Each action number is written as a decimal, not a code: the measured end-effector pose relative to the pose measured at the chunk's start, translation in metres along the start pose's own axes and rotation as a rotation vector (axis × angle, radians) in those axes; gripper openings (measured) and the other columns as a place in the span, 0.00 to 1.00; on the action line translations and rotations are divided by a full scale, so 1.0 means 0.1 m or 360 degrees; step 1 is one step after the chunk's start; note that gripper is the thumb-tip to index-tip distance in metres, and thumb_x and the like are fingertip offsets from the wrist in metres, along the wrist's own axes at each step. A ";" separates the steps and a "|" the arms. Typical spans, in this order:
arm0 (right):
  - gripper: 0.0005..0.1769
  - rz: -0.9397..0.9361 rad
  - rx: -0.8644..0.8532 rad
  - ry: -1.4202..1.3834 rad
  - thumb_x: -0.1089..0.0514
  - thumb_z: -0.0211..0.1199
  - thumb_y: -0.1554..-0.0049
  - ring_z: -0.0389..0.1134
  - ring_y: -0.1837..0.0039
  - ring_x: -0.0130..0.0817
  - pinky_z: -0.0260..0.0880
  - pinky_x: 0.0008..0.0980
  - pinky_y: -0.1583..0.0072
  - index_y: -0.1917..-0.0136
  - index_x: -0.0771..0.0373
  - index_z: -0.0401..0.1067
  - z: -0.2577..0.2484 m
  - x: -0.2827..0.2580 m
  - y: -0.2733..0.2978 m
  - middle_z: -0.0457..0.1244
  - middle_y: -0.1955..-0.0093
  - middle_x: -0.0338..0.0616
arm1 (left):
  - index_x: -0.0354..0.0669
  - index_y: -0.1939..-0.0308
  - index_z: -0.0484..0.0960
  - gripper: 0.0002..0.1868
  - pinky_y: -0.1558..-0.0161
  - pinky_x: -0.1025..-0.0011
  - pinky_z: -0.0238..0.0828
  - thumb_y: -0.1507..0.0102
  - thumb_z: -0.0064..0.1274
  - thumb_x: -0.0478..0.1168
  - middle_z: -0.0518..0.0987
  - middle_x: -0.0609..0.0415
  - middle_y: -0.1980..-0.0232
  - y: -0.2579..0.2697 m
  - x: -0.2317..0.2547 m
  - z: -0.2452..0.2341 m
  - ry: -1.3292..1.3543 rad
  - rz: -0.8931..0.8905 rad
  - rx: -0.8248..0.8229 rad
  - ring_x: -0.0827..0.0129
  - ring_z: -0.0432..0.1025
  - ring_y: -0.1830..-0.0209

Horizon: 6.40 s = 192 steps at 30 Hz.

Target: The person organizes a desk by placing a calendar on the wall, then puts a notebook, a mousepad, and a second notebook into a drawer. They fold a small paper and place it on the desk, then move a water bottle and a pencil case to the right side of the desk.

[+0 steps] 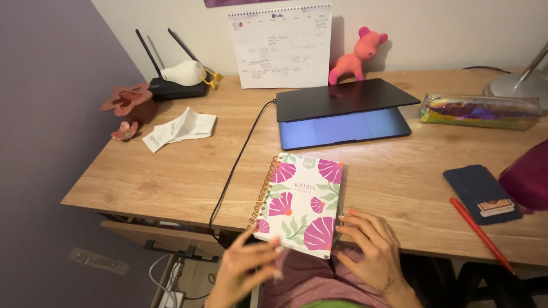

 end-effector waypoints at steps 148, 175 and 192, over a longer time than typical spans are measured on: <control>0.33 0.0442 -0.0898 -0.0607 0.46 0.60 0.38 0.47 0.73 0.17 0.43 0.27 0.69 0.81 0.60 0.64 -0.04 1.00 -1.00 0.49 0.80 0.28 | 0.47 0.57 0.86 0.04 0.45 0.65 0.76 0.34 0.60 0.33 0.87 0.55 0.51 -0.34 0.30 0.48 -0.0580 0.0701 0.0259 0.61 0.84 0.52; 0.47 0.1390 -0.1143 -0.1986 0.33 0.60 0.48 0.79 0.40 0.41 0.83 0.35 0.53 0.23 0.59 0.56 0.24 -0.21 0.51 0.68 0.34 0.46 | 0.42 0.68 0.83 0.08 0.45 0.68 0.67 0.33 0.56 0.31 0.87 0.57 0.54 0.04 0.42 0.43 -0.0348 0.0486 0.0367 0.65 0.85 0.52; 0.42 0.1650 -0.0484 -0.2326 0.72 0.57 0.47 0.68 0.39 0.47 0.72 0.48 0.41 0.20 0.65 0.52 0.86 -0.80 0.02 0.66 0.38 0.61 | 0.44 0.49 0.71 0.11 0.39 0.62 0.65 0.29 0.44 0.46 0.73 0.49 0.44 0.96 -0.35 -0.49 -0.0417 -0.0479 0.1588 0.61 0.68 0.43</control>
Point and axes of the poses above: each hand's wrist, its own y-axis away from the middle knuckle, its own z-axis out of the palm, x = y × z, the point moved 3 cm from there along -y, towards the middle knuckle
